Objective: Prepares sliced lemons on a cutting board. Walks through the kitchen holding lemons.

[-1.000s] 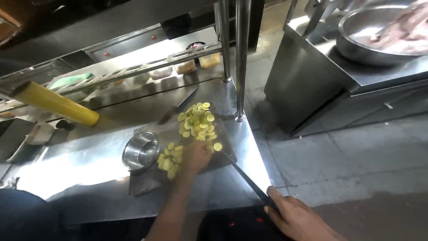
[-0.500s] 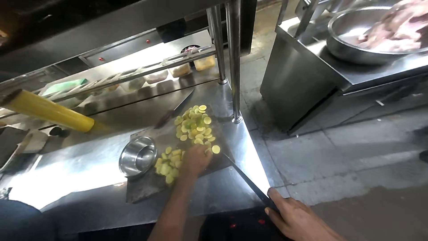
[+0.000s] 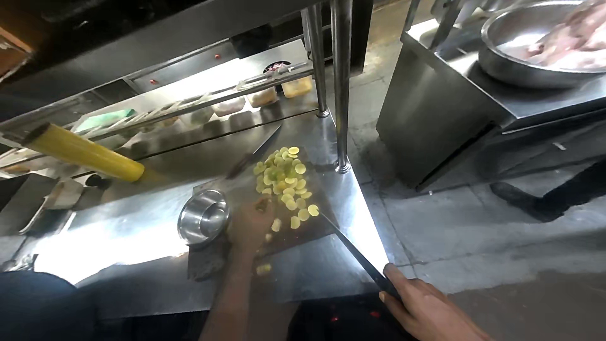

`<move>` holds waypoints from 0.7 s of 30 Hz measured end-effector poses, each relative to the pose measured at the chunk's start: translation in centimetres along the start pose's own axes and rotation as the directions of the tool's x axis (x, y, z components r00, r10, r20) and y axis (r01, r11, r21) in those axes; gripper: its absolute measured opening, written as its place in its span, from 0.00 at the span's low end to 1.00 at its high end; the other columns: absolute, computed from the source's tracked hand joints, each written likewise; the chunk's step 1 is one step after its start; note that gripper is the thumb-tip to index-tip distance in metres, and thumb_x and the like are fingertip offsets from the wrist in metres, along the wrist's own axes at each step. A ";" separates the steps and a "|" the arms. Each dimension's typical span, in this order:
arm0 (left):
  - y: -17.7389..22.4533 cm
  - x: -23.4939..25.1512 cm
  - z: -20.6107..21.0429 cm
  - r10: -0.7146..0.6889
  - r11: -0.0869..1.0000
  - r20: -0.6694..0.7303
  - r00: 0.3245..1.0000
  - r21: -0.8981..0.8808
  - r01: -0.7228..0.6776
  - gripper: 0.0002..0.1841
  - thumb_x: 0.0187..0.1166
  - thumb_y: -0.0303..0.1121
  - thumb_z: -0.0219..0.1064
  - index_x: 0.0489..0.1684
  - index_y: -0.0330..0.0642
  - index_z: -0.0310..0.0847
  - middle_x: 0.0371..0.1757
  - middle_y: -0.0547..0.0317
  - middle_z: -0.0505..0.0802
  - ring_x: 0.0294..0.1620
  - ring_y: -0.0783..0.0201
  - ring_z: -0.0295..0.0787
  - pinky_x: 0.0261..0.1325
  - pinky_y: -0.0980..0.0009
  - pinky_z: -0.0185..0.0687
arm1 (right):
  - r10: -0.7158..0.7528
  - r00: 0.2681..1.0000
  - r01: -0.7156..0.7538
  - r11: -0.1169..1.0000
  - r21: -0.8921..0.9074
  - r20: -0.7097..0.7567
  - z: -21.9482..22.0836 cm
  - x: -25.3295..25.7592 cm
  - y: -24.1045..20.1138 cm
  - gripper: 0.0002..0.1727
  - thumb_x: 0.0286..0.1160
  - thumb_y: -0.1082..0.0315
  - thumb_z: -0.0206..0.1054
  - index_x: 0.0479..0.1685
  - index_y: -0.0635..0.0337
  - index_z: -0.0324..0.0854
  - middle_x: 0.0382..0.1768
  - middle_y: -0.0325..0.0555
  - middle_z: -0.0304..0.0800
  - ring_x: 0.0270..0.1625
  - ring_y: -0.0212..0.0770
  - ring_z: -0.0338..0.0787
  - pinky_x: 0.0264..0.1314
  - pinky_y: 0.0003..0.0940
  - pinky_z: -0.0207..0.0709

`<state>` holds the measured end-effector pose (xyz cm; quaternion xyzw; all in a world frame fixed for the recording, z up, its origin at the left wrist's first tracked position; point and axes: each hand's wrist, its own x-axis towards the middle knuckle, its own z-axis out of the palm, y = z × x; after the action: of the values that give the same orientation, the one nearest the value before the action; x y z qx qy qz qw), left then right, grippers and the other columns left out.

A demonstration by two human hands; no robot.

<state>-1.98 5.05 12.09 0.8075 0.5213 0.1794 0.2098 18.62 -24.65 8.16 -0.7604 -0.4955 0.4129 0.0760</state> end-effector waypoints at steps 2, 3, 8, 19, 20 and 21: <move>-0.7 -0.2 -1.7 -0.007 1.000 -0.026 1.000 0.019 0.007 0.09 0.79 0.34 0.72 0.50 0.46 0.93 0.43 0.58 0.97 0.40 0.60 0.94 0.48 0.53 0.91 | -0.012 1.000 0.012 1.000 -0.001 -0.005 0.1 0.2 -0.2 0.24 0.83 0.46 0.58 0.63 0.55 0.73 0.31 0.56 0.88 0.38 0.62 0.92 0.40 0.63 0.83; -1.2 -0.4 -2.0 -0.006 1.000 -0.008 1.000 0.028 0.006 0.09 0.78 0.34 0.72 0.50 0.46 0.93 0.42 0.58 0.96 0.40 0.61 0.94 0.48 0.53 0.91 | -0.025 1.000 0.025 1.000 -0.004 -0.007 0.2 0.4 -0.3 0.24 0.83 0.46 0.58 0.62 0.55 0.73 0.30 0.56 0.88 0.38 0.62 0.92 0.39 0.62 0.83; -1.7 -1.1 1.3 0.047 0.986 0.313 0.949 0.135 -0.094 0.11 0.78 0.38 0.69 0.51 0.48 0.93 0.48 0.57 0.95 0.48 0.60 0.92 0.58 0.54 0.88 | -0.063 0.998 0.063 0.998 -0.020 0.004 -0.1 1.1 -1.3 0.23 0.83 0.46 0.59 0.61 0.55 0.73 0.30 0.55 0.87 0.37 0.62 0.92 0.39 0.62 0.82; -1.4 -0.1 -3.2 -0.208 0.878 0.439 0.874 0.478 -0.031 0.10 0.81 0.38 0.68 0.52 0.48 0.90 0.51 0.52 0.93 0.56 0.49 0.90 0.61 0.44 0.84 | -0.011 1.000 0.011 1.000 0.017 -0.021 0.1 0.5 -0.3 0.25 0.82 0.45 0.60 0.63 0.56 0.73 0.31 0.56 0.88 0.38 0.62 0.92 0.40 0.63 0.82; -1.4 0.0 -3.4 -0.255 0.851 0.442 0.860 0.524 -0.017 0.11 0.82 0.40 0.67 0.53 0.49 0.90 0.52 0.51 0.94 0.58 0.48 0.90 0.62 0.43 0.83 | -0.013 1.000 0.014 1.000 0.022 -0.020 0.2 0.5 -0.3 0.25 0.82 0.45 0.60 0.64 0.56 0.73 0.31 0.56 0.88 0.37 0.62 0.92 0.40 0.62 0.82; -1.4 0.0 -3.4 -0.293 0.824 0.446 0.846 0.567 -0.013 0.11 0.83 0.41 0.65 0.53 0.50 0.91 0.54 0.50 0.94 0.59 0.47 0.90 0.62 0.42 0.83 | -0.020 1.000 0.020 0.999 0.026 -0.021 0.3 0.6 -0.4 0.25 0.82 0.45 0.60 0.63 0.55 0.73 0.30 0.55 0.88 0.37 0.62 0.92 0.40 0.62 0.82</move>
<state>-4.77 6.09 14.23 0.8086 0.5350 -0.2166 0.1137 18.27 -24.08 7.88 -0.7586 -0.4969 0.4105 0.0951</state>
